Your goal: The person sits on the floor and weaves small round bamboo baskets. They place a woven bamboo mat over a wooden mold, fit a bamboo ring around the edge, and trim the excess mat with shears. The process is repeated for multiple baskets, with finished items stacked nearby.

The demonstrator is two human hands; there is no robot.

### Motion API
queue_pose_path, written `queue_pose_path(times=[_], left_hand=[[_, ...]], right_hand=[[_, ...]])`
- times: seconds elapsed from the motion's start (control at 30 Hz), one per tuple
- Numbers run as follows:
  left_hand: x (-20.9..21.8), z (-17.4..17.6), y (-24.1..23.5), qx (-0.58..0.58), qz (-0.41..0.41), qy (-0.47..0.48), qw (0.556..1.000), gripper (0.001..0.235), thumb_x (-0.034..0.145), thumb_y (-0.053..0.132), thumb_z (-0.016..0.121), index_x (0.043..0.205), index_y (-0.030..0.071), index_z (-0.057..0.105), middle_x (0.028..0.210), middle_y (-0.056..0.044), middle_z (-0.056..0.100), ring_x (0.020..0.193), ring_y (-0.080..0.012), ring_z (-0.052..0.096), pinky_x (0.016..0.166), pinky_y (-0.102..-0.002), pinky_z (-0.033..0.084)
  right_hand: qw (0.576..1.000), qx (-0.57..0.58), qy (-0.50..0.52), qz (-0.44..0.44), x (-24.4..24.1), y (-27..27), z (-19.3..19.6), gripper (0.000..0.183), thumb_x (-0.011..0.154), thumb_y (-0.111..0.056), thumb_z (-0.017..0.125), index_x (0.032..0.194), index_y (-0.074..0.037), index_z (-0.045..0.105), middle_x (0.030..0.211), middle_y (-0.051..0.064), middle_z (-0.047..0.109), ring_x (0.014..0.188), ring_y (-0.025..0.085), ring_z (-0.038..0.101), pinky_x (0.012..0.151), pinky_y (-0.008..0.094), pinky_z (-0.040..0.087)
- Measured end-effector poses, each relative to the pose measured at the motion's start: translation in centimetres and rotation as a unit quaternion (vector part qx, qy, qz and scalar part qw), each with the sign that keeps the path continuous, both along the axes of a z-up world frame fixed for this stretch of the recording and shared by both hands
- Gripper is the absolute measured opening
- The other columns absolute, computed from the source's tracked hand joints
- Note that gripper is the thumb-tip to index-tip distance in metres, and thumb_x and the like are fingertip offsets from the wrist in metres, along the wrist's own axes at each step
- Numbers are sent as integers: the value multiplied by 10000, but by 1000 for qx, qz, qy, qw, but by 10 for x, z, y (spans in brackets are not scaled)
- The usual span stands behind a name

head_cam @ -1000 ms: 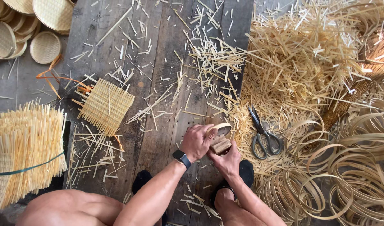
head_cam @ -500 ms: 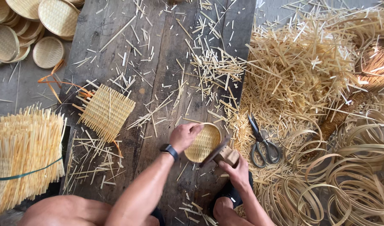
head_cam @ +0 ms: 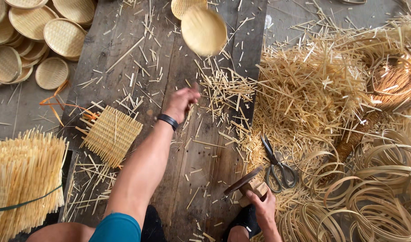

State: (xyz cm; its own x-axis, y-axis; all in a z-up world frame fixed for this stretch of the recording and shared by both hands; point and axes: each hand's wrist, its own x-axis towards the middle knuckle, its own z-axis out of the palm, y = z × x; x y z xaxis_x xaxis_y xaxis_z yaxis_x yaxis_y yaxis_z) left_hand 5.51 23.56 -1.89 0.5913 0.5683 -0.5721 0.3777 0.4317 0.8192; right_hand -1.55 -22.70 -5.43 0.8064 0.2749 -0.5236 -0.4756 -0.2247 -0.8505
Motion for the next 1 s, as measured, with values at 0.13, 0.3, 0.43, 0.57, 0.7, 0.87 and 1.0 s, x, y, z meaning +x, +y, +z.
queue_pose_path(times=[0.13, 0.3, 0.43, 0.57, 0.7, 0.87, 1.0], left_hand=[[-38, -24, -81, 31, -146, 55, 987, 226, 825, 309, 744, 996, 163, 766, 865, 22, 769, 699, -71, 655, 653, -251, 566], [-132, -69, -188, -119, -272, 226, 928, 714, 925, 752, 547, 995, 64, 723, 969, -114, 726, 793, -201, 627, 776, -418, 523], [-169, -85, -214, -271, -94, 121, 950, 607, 882, 618, 639, 1095, 64, 767, 1036, -142, 751, 864, -202, 661, 812, -412, 494], [-172, -80, -184, -54, -13, 122, 991, 465, 849, 446, 748, 1080, 43, 718, 1010, -128, 766, 916, -219, 743, 859, -393, 596], [-175, -65, -128, 205, -117, 118, 965, 444, 802, 431, 817, 1084, 99, 732, 934, -79, 776, 865, -231, 748, 784, -404, 597], [-223, -44, -2, 501, -209, 385, 746, 347, 957, 274, 676, 1268, 127, 633, 1209, -92, 730, 1203, -276, 620, 1017, -486, 501], [-263, -36, 60, 529, -228, 554, 601, 710, 752, 341, 756, 1351, 18, 553, 1284, -202, 627, 1206, -316, 539, 1004, -536, 406]], right_hand=[[999, 6, 8, 33, -1, 16, -2, 722, 668, -323, 837, 1253, 44, 627, 1064, 139, 738, 957, 230, 695, 891, 355, 538], [989, 71, 59, 116, 0, 35, 7, 809, 649, -322, 843, 1332, 3, 556, 1167, 146, 692, 1065, 237, 659, 957, 360, 503], [976, 126, 78, 161, 3, 50, 12, 750, 791, -405, 726, 1417, -50, 514, 1311, 112, 636, 1221, 199, 591, 1048, 325, 435], [979, 91, 74, 167, 14, 60, 4, 601, 990, -453, 474, 1441, -64, 554, 1366, 5, 649, 1245, 139, 607, 1063, 302, 451], [984, -9, 73, 163, 14, 80, -15, 367, 985, -244, 672, 1237, 22, 705, 1063, 97, 762, 955, 209, 688, 853, 358, 538], [959, 180, 210, 63, -5, 80, -26, 247, 969, -234, 627, 1103, -32, 673, 1009, 59, 751, 892, 175, 710, 777, 356, 609], [961, 157, 220, 62, -12, 76, -33, 277, 1010, -268, 613, 1107, -17, 678, 1004, 84, 746, 859, 186, 700, 716, 365, 591]])
